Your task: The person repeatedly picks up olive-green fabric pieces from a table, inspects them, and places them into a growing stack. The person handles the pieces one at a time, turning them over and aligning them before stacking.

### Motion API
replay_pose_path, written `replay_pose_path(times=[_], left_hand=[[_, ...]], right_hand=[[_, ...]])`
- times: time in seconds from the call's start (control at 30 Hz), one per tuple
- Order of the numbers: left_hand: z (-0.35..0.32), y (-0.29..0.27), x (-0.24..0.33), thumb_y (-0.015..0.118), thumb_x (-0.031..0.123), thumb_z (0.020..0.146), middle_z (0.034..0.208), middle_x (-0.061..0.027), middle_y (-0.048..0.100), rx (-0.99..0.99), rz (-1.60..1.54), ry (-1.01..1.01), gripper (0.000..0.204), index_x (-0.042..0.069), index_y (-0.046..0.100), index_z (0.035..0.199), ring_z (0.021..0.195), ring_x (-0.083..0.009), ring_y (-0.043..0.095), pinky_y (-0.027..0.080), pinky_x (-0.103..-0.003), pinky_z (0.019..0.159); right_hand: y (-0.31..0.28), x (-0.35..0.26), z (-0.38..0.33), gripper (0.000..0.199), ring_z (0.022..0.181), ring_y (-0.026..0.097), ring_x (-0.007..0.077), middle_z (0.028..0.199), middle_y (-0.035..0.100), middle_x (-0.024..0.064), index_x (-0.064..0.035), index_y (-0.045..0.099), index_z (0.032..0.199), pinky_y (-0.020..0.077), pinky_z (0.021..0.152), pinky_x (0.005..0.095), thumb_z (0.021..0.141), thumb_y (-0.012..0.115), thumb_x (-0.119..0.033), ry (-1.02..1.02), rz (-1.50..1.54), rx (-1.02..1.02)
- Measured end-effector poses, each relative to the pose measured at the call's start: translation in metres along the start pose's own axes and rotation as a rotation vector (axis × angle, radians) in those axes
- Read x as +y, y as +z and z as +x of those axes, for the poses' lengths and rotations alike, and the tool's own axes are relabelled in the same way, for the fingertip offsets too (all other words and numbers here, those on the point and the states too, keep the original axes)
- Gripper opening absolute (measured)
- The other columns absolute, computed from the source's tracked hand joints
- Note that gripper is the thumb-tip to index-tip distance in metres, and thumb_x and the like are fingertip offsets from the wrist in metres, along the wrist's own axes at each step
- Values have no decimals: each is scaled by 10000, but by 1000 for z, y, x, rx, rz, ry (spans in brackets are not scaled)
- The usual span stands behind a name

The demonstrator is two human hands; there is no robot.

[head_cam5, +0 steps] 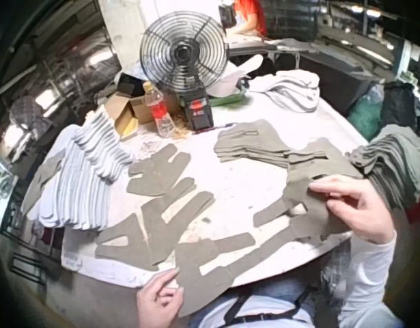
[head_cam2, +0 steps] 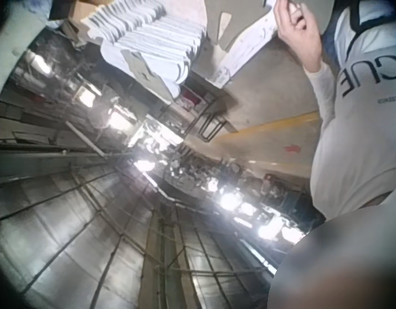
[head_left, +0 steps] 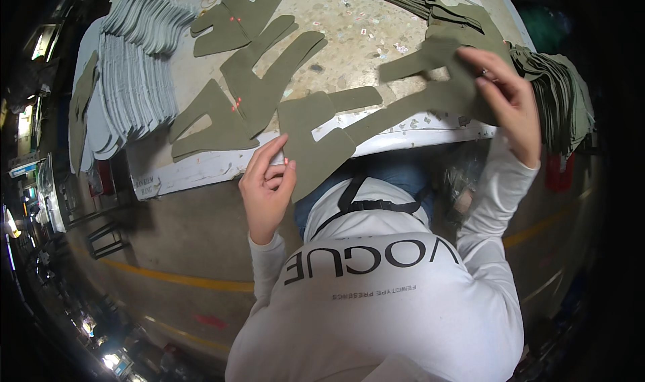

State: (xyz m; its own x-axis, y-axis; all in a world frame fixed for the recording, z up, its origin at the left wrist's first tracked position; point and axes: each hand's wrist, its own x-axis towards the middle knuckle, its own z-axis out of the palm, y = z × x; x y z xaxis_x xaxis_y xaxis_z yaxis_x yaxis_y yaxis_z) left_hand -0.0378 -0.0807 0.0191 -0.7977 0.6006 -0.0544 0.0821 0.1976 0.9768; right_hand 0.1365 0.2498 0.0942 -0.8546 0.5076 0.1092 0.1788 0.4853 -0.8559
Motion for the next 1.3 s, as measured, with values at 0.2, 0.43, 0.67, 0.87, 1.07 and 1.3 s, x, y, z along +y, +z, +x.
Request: replay_pose_path(times=[0.2,0.43,0.67,0.87,1.07,1.3], left_hand=[[-1,-2,-2,538,-67,908,1222,-182,627,68,-69,-66,401,-53,545,1309,857,-112,670,521,-181,633],[-6,3,12,543,-55,921,1235,-189,617,75,-126,-59,408,-42,529,1328,887,-120,674,544,-204,658],[-3,20,31,534,-54,928,1247,-193,605,4,-167,-2,450,-20,482,1374,945,-163,679,596,-262,721],[6,13,28,524,-65,923,1247,-190,607,-29,-146,0,445,-26,488,1364,906,-214,708,596,-267,717],[72,-24,8,600,73,948,989,-104,707,319,301,77,268,-27,633,1194,784,-99,678,523,-209,642],[115,-33,-10,775,257,782,824,-90,654,382,904,200,345,24,706,1026,675,-242,632,496,-376,673]], right_hand=[[2,-49,6,441,950,563,101,1183,638,65,-22,646,1232,412,818,198,838,472,72,-227,-151,160],[138,-50,2,374,879,642,402,1055,617,215,38,613,1114,528,785,443,741,595,57,-230,-170,-45],[198,-57,-18,437,805,634,423,1089,544,243,94,524,1204,530,712,445,793,626,-11,-291,18,-60],[173,-55,-11,400,859,654,368,1144,591,195,3,612,1205,539,748,399,807,609,36,-283,-17,-165],[105,-72,35,258,875,642,387,953,654,184,13,697,1006,519,760,429,763,611,-2,-517,-50,-267],[-7,-63,73,346,1033,622,175,1164,669,98,-28,665,1196,481,864,296,867,579,37,-560,-84,-178]])
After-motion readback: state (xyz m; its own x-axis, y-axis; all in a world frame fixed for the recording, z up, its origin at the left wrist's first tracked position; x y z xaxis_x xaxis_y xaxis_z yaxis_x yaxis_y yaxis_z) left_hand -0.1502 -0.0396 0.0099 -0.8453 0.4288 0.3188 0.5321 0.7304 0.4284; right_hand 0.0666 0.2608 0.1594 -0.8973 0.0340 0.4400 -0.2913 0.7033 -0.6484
